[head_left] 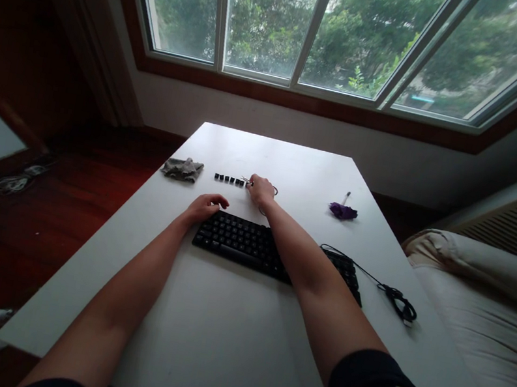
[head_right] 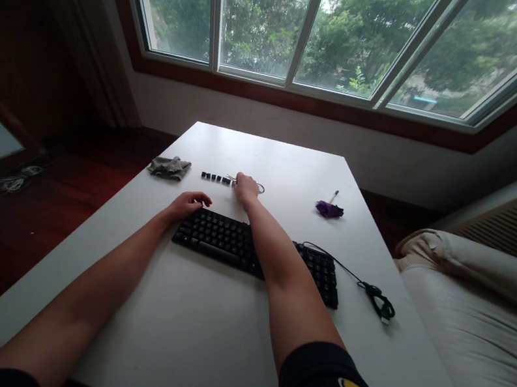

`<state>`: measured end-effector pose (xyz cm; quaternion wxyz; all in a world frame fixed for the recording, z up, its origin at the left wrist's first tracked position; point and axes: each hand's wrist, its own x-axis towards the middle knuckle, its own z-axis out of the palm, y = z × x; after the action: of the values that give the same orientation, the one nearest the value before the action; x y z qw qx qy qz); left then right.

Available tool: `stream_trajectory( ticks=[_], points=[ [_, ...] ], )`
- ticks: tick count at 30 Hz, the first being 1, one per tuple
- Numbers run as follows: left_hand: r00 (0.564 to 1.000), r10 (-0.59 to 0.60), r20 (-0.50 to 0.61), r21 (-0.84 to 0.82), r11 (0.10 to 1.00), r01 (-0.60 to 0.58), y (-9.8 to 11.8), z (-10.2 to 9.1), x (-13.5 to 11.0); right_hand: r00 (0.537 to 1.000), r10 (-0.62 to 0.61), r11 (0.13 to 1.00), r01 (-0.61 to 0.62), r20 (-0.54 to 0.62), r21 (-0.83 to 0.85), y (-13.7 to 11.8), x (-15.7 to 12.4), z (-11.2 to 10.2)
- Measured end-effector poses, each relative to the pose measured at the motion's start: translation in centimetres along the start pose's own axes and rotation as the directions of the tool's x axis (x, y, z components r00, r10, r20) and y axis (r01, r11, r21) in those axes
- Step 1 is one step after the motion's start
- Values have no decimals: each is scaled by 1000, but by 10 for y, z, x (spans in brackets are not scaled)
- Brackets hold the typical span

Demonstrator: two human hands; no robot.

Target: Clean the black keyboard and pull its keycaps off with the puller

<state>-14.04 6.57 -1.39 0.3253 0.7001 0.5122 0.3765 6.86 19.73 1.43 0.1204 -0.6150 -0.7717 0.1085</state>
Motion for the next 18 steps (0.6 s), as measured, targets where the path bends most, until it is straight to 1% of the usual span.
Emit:
stream_trajectory(
  ticks=[4, 9, 11, 14, 18],
  points=[
    [999, 6, -42, -27, 1000, -7, -6, 0, 3, 1000, -5, 998, 7, -29, 69, 8, 0, -4],
    [999, 9, -41, -132, 991, -15, -8, -4, 4, 995, -35, 973, 56, -98, 226, 29, -11, -18],
    [998, 8, -55, -171, 985, -18, -9, -5, 3, 989, -56, 954, 93, -135, 285, 41, -23, -24],
    [996, 8, -89, -209, 978, -26, -10, -5, 3, 982, -77, 907, 142, -175, 396, 58, -47, -32],
    [993, 14, -115, -207, 978, -38, -12, -3, 4, 973, -127, 786, 218, -194, 578, 78, -87, -41]
  ],
)
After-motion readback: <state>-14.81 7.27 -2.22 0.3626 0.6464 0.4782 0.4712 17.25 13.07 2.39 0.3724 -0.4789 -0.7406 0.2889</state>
